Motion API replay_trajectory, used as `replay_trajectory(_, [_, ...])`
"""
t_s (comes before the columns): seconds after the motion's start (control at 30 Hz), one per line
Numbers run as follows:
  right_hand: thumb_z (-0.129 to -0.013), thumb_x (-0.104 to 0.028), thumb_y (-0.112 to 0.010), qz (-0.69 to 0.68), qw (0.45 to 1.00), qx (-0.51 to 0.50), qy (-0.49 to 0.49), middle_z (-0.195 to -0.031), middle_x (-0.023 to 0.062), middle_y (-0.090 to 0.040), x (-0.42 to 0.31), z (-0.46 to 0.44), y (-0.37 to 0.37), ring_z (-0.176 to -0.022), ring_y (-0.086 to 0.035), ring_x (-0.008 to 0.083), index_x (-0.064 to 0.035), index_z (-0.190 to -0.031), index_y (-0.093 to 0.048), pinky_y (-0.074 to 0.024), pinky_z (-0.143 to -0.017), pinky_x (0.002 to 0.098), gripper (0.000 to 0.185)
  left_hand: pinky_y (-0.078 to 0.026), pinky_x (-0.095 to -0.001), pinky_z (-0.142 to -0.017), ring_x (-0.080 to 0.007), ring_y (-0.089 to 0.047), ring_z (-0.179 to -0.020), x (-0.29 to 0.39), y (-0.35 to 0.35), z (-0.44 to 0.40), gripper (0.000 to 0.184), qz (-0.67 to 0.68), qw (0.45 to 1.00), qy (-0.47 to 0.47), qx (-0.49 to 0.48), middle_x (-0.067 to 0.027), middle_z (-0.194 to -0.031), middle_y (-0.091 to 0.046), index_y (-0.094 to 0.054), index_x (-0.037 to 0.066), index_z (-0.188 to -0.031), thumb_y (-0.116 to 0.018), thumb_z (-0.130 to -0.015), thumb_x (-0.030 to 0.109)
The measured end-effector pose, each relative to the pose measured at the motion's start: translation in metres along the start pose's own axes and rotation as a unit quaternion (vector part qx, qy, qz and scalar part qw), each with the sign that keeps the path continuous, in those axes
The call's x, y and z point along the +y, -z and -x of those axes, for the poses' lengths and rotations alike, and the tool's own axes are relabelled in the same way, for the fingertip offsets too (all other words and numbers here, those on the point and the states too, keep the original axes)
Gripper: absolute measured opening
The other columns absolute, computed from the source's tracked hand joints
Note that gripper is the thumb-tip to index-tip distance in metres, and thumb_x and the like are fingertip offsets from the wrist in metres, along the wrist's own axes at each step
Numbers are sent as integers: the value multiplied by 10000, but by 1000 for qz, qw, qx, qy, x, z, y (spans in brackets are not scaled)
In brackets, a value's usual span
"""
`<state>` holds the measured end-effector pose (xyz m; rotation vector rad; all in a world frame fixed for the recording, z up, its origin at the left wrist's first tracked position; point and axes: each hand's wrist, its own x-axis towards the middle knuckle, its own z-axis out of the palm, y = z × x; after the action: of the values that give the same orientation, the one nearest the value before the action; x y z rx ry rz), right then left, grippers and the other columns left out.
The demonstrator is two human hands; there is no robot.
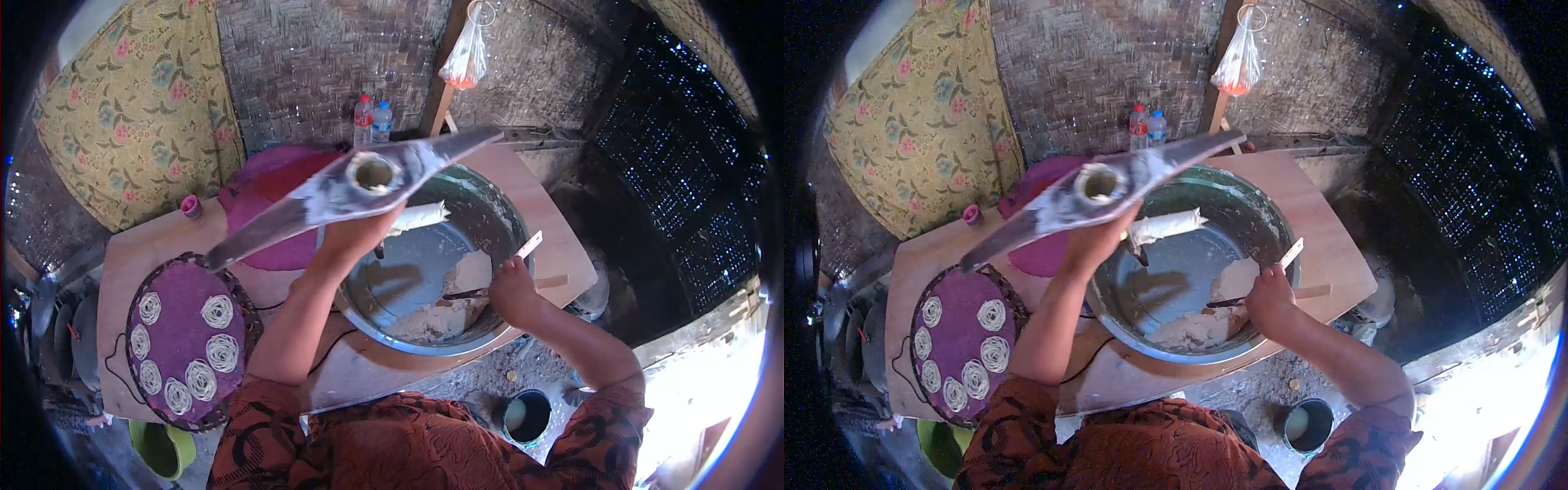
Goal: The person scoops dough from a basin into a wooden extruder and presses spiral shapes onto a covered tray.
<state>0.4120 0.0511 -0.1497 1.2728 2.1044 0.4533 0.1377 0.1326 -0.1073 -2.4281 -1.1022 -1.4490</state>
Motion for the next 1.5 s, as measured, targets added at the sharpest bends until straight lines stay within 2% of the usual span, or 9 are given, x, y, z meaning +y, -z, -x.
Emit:
replay_trajectory(0.2, [-793,-117,-523,-113,991,-59,50,-829,130,-671,47,35,91,-799,-664,260,-43,-874,-676,-507,-685,381,188,-387,-445,-950,-224,-528,-1069,-14,-56,8,318,-216,970,-106,11,-60,-1118,-565,-546,180,-1165,-565,-851,230])
replay_trajectory(0.33, [-817,-92,-476,-179,974,-57,125,-846,175,-660,52,1,97,-801,-663,282,-46,-992,-643,-527,-664,409,246,-392,-449,-945,-254,-530,-1093,-11,-64,6,363,-7,992,94,-82,-36,-1180,-567,-551,218,-1174,-581,-835,346])
replay_trajectory(0.43, [-796,-114,-475,-217,956,-136,145,-897,174,-658,31,-41,64,-802,-648,334,-235,-1265,-525,-513,-704,453,487,-377,-449,-967,-269,-518,-1106,-10,-56,10,422,128,970,195,-66,-67,-1164,-572,-548,183,-1176,-628,-777,297])
replay_trajectory(0.6, [-819,-197,-482,-293,896,-288,169,-1038,201,-624,9,-77,80,-927,-616,372,-216,-1245,-535,-475,-822,485,430,-251,-442,-1072,-287,-370,-1269,-26,-55,28,550,92,983,139,-73,-96,-1366,-419,-433,155,-1306,-595,-809,326])
replay_trajectory(0.9, [-761,-144,-505,-299,897,-196,260,-838,201,-647,-6,-63,72,-794,-649,352,-50,-1068,-598,-521,-685,469,334,-290,-417,-1044,-269,-411,-1221,-29,-60,27,529,224,957,174,-62,-89,-1316,-452,-448,142,-1276,-605,-807,328])
replay_trajectory(1.2, [-864,-176,-449,-229,949,-6,218,-752,151,-653,-13,-89,56,-700,-656,304,-100,-1078,-614,-527,-617,424,281,-329,-393,-1017,-251,-452,-1174,-35,-62,31,509,432,862,255,-66,-82,-1266,-484,-463,129,-1245,-616,-804,331])
replay_trajectory(1.3, [-861,-184,-452,-208,951,-12,230,-754,143,-655,-19,-89,54,-689,-658,295,-135,-1062,-636,-531,-617,414,277,-400,-359,-959,-235,-534,-1066,-33,-58,36,481,363,901,237,-27,-75,-1145,-567,-508,100,-1171,-660,-779,332])
replay_trajectory(1.4, [-844,-175,-472,-202,952,32,229,-777,133,-664,0,-77,47,-718,-664,287,-156,-1031,-660,-532,-624,415,266,-233,-455,-1082,-281,-353,-1287,-32,-50,42,550,-2,990,89,-110,-86,-1385,-401,-395,172,-1338,-552,-835,327])
replay_trajectory(1.5, [-826,-189,-501,-145,971,-69,177,-753,113,-652,28,-64,47,-736,-654,271,-251,-1169,-603,-514,-627,384,363,-169,-456,-1103,-290,-305,-1308,-29,-50,28,551,80,976,159,-122,-79,-1385,-402,-423,183,-1323,-558,-819,360])
